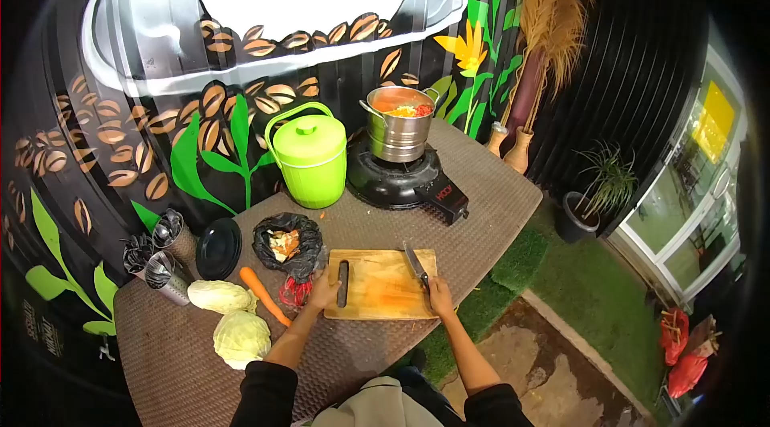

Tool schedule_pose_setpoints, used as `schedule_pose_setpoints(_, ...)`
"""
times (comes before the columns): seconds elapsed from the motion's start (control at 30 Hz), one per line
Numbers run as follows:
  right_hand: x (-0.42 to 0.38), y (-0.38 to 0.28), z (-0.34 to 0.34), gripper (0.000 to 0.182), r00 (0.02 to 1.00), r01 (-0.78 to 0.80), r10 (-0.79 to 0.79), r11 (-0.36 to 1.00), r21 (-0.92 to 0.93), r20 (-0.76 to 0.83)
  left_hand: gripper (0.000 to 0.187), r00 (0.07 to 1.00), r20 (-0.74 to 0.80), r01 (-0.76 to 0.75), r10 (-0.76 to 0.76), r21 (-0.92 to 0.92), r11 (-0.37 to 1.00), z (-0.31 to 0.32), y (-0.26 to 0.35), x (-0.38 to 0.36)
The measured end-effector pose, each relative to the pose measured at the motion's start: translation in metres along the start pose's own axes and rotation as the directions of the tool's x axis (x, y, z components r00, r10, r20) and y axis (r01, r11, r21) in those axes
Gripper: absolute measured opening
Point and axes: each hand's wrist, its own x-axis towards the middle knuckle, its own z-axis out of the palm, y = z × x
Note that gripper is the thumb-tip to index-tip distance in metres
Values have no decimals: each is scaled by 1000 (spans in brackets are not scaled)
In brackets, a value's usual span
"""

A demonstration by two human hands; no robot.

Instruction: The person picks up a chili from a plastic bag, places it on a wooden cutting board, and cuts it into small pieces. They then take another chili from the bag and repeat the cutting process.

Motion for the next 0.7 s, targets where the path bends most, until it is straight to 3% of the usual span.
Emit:
schedule_pose_setpoints(0.1, -18, -16, 8, 40, 994, 70, -75, 995, -74, -77, 71, 999, 34, 36, -38, 74, 997, -21, 35, -23)
schedule_pose_setpoints(0.17, -19, -24, 12, 38, 984, 103, -137, 959, -263, -112, 67, 998, 59, -51, 33, 348, 936, -26, 46, -27)
schedule_pose_setpoints(0.33, -25, -27, 24, 36, 991, -19, -28, 941, -338, -133, 65, 999, 40, -42, 30, 337, 940, -19, 48, -35)
schedule_pose_setpoints(0.4, -36, -38, 26, 34, 992, 1, -67, 843, -538, -103, 61, 998, 55, -44, 31, 255, 966, -15, 52, -42)
schedule_pose_setpoints(0.43, -40, -42, 31, 34, 993, 7, -68, 844, -537, -93, 61, 999, 49, -34, 22, 257, 966, -12, 54, -46)
schedule_pose_setpoints(0.5, -49, -45, 46, 33, 971, 133, -226, 773, -621, -73, 60, 987, -31, -144, 158, 270, 952, -5, 59, -57)
schedule_pose_setpoints(0.53, -52, -46, 54, 34, 963, 181, -265, 766, -617, -45, 59, 999, 17, -39, 36, 263, 964, -10, 78, -66)
schedule_pose_setpoints(0.63, -75, -60, 83, 38, 943, 212, -328, 714, -667, -51, 56, 999, 20, -43, 40, 177, 983, -12, 83, -78)
schedule_pose_setpoints(0.7, -77, -53, 95, 40, 944, 223, -327, 715, -662, -35, 55, 999, 30, -36, 30, 217, 976, -16, 77, -80)
